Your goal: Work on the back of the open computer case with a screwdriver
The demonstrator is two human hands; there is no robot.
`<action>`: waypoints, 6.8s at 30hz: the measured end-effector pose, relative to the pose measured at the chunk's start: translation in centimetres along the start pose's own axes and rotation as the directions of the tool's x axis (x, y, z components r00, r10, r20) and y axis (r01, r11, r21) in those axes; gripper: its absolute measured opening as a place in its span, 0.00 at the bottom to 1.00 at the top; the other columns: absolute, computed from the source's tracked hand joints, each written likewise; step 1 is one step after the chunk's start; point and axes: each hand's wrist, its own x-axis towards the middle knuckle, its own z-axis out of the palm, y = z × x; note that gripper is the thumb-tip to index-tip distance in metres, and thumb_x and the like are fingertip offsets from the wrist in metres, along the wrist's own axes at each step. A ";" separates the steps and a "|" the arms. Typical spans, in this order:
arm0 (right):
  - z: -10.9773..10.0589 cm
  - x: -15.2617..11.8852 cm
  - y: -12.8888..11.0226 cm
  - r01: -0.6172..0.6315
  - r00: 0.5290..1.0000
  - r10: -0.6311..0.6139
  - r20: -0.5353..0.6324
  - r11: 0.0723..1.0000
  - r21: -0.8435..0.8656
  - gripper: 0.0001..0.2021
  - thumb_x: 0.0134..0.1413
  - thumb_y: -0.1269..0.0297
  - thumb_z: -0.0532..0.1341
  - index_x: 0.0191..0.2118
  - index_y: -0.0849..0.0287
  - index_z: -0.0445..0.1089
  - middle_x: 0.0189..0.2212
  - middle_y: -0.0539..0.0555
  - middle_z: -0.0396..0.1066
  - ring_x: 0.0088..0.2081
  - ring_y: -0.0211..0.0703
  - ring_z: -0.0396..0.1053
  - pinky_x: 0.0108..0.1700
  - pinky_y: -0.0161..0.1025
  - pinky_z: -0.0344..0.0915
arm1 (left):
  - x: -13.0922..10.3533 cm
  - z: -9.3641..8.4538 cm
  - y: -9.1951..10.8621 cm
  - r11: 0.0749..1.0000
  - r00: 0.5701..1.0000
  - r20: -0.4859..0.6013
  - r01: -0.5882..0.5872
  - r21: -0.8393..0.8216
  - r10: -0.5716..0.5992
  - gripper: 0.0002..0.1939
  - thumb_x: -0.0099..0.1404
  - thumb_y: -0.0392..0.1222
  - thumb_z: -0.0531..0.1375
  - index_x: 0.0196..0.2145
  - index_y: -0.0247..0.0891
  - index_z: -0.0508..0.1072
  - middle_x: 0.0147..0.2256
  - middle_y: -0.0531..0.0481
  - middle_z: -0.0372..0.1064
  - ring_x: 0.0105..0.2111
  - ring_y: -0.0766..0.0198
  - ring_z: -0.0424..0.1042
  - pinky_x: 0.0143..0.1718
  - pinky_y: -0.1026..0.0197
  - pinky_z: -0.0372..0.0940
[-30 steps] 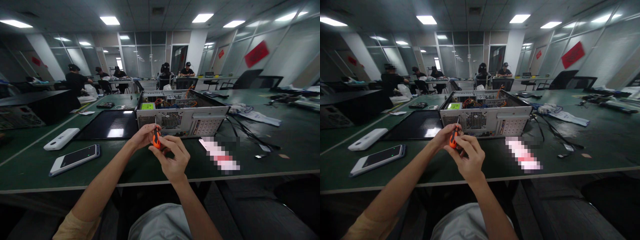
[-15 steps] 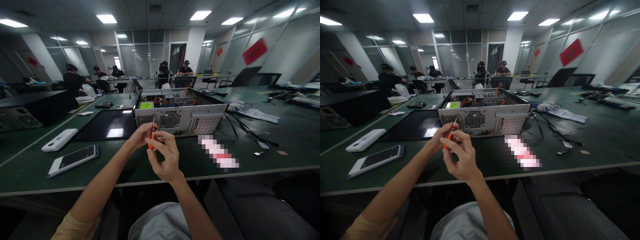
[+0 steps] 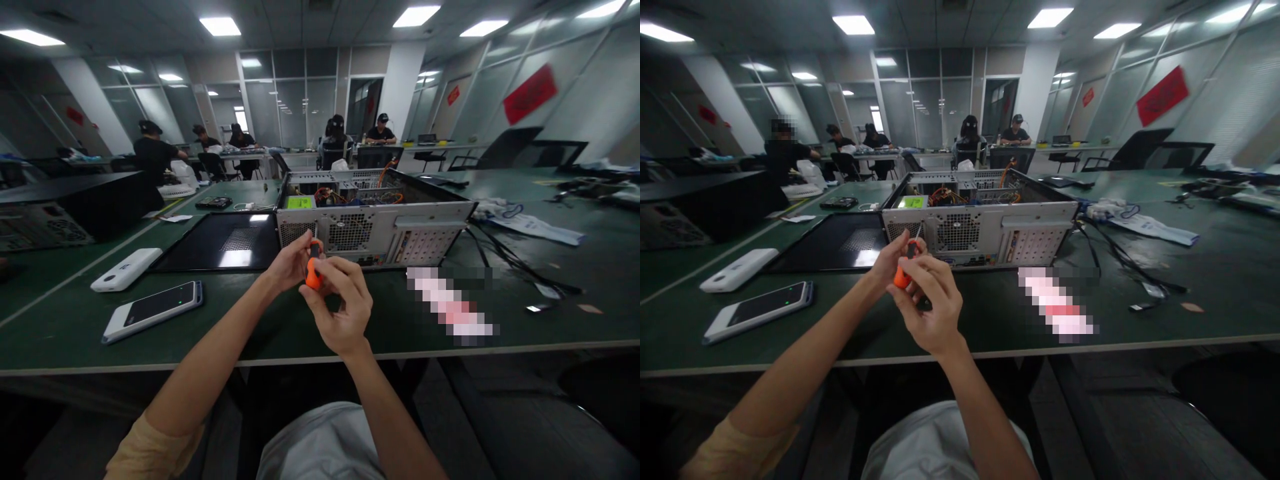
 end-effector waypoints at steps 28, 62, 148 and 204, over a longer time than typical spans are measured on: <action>0.2 -0.7 0.8 0.043 0.991 -0.050 -0.127 0.997 -0.056 0.17 0.63 0.66 0.66 0.57 0.51 0.70 0.48 0.55 0.74 0.34 0.38 0.76 0.28 0.34 0.77 | 0.8 -1.1 -1.9 0.314 0.582 0.047 -0.502 0.806 0.812 0.13 0.56 0.46 0.66 0.24 0.39 0.66 0.19 0.59 0.58 0.19 0.73 0.55 0.20 0.68 0.51; 0.8 -1.2 1.1 0.024 0.993 -0.028 -0.116 0.999 -0.028 0.20 0.64 0.65 0.65 0.60 0.53 0.64 0.49 0.58 0.76 0.33 0.38 0.76 0.25 0.32 0.73 | -0.3 -2.1 -1.9 -0.231 0.417 0.508 -0.556 0.799 0.753 0.11 0.70 0.47 0.60 0.46 0.41 0.76 0.47 0.40 0.81 0.45 0.58 0.81 0.38 0.62 0.76; -0.1 -1.6 1.1 0.136 0.988 -0.145 -0.051 0.979 -0.153 0.20 0.69 0.73 0.55 0.62 0.51 0.68 0.55 0.59 0.68 0.43 0.43 0.77 0.41 0.43 0.81 | 0.3 -1.3 -2.5 -0.615 0.242 0.743 -0.434 0.658 0.624 0.21 0.76 0.38 0.51 0.64 0.36 0.65 0.54 0.39 0.76 0.51 0.63 0.78 0.35 0.69 0.73; -0.3 -1.1 0.9 -0.052 0.990 0.041 -0.132 0.995 -0.080 0.14 0.59 0.60 0.70 0.48 0.55 0.72 0.45 0.57 0.76 0.41 0.45 0.78 0.35 0.38 0.79 | 0.3 -1.2 -2.2 -0.548 0.244 0.700 -0.472 0.690 0.671 0.14 0.75 0.39 0.56 0.55 0.39 0.72 0.52 0.42 0.79 0.47 0.64 0.80 0.39 0.69 0.74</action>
